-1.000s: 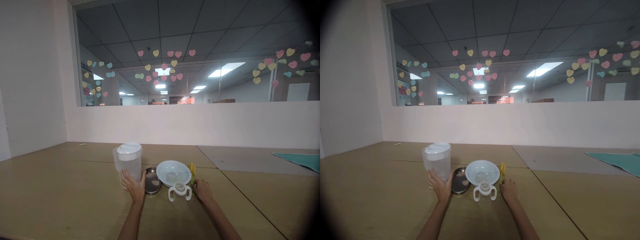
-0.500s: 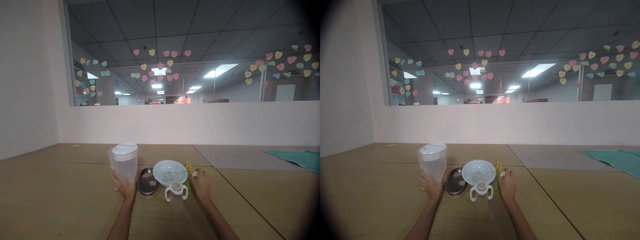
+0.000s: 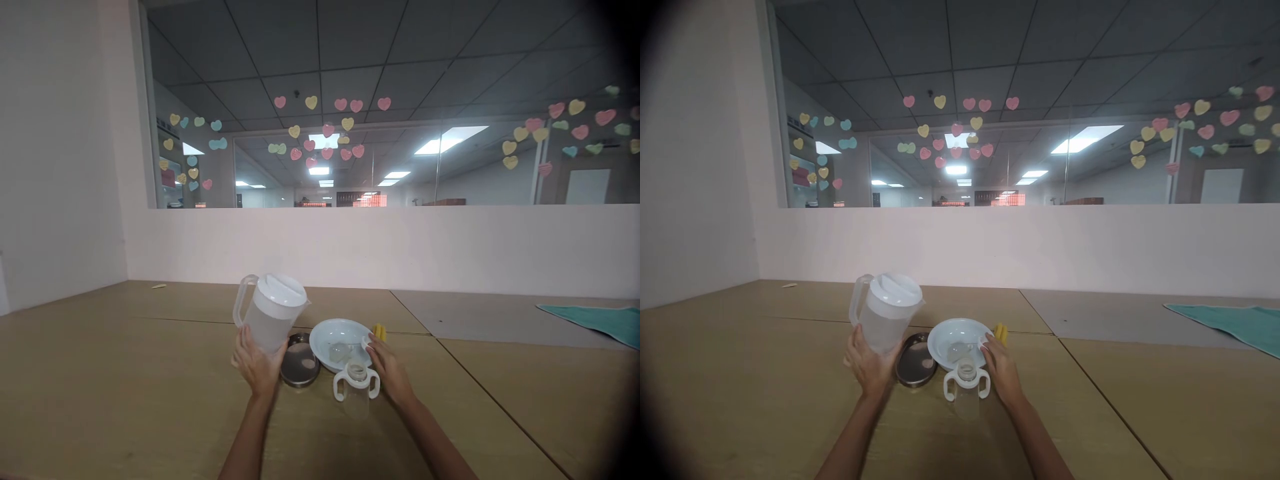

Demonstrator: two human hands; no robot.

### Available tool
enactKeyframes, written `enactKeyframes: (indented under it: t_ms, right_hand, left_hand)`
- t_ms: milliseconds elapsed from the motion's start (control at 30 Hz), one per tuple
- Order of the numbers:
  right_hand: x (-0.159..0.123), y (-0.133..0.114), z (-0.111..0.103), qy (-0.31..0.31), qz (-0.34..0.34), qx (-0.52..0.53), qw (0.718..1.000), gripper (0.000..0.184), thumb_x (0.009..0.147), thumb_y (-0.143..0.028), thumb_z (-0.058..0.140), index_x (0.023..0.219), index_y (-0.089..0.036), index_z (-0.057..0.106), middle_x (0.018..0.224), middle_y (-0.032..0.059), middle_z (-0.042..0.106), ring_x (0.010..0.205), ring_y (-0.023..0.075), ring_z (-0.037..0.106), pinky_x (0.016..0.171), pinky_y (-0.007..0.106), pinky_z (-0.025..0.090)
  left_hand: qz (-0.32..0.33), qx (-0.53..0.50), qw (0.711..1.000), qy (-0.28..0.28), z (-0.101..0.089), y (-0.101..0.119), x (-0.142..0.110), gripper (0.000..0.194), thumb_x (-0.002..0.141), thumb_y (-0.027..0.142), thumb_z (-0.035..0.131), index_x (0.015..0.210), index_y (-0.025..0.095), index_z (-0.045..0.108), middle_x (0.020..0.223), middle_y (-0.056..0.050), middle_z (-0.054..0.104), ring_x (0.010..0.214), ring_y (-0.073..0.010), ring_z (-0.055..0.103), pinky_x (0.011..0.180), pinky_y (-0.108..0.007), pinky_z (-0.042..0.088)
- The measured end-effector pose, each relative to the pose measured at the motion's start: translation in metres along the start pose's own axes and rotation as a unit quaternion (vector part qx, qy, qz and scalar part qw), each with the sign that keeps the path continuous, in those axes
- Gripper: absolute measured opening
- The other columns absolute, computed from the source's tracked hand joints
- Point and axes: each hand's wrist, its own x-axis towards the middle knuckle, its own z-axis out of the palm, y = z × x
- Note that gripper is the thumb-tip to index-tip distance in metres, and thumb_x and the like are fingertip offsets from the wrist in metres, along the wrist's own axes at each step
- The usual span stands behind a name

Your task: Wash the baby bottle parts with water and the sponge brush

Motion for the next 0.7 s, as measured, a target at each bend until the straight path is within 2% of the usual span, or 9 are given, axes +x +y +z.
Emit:
enactKeyframes:
  t_ms: [133,300,433,700]
  right_hand:
    - [-0.0012,-0.0019,0.0002,-0.022,-0.019,-0.012,1.0,0.035,0.092,-0.041,0.039,0.095,-0.019,0.067,0.118,0.0117,0.062,0.117,0.0264,0.052,0.1,0.048,0.04]
    - [-0.0034,-0.0015,-0.0002,-0.018,0.006,-0.031,0.999,0.035,0.091,-0.041,0.039,0.093,-0.021,0.068,0.119,0.0115,0.057,0.114,0.0253,0.052,0.095,0.045,0.043]
    - [-0.0027,-0.0032,-0.0009,-0.025,0.015,-0.027,0.999,0.035,0.091,-0.04,0.038,0.093,-0.021,0.068,0.117,0.0115,0.057,0.115,0.0248,0.051,0.096,0.043,0.042]
    - [-0.0002,-0.0054,-0.0036,-0.046,0.02,-0.033,0.998,0.034,0.089,-0.037,0.042,0.102,-0.022,0.069,0.119,0.0102,0.062,0.113,0.0254,0.054,0.097,0.045,0.041]
  left_hand:
    - [0.08,-0.021,0.996,0.017,0.0,0.0048,-0.0022,0.089,0.068,0.055,0.067,0.137,0.012,0.031,0.133,-0.023,0.042,0.121,-0.0364,0.04,0.1,-0.053,0.028]
    - [0.167,-0.028,0.985,0.023,-0.0011,0.0087,-0.0057,0.076,0.07,0.046,0.068,0.133,0.016,0.037,0.135,-0.023,0.041,0.125,-0.0349,0.04,0.104,-0.054,0.022]
    - [0.189,-0.029,0.981,0.035,-0.0001,0.0074,-0.0069,0.07,0.072,0.039,0.068,0.132,0.019,0.039,0.138,-0.021,0.039,0.127,-0.0343,0.039,0.105,-0.055,0.019]
    - [0.21,-0.019,0.977,0.041,-0.0006,0.008,-0.0093,0.066,0.072,0.037,0.067,0.13,0.018,0.042,0.136,-0.022,0.043,0.126,-0.0342,0.041,0.106,-0.054,0.019]
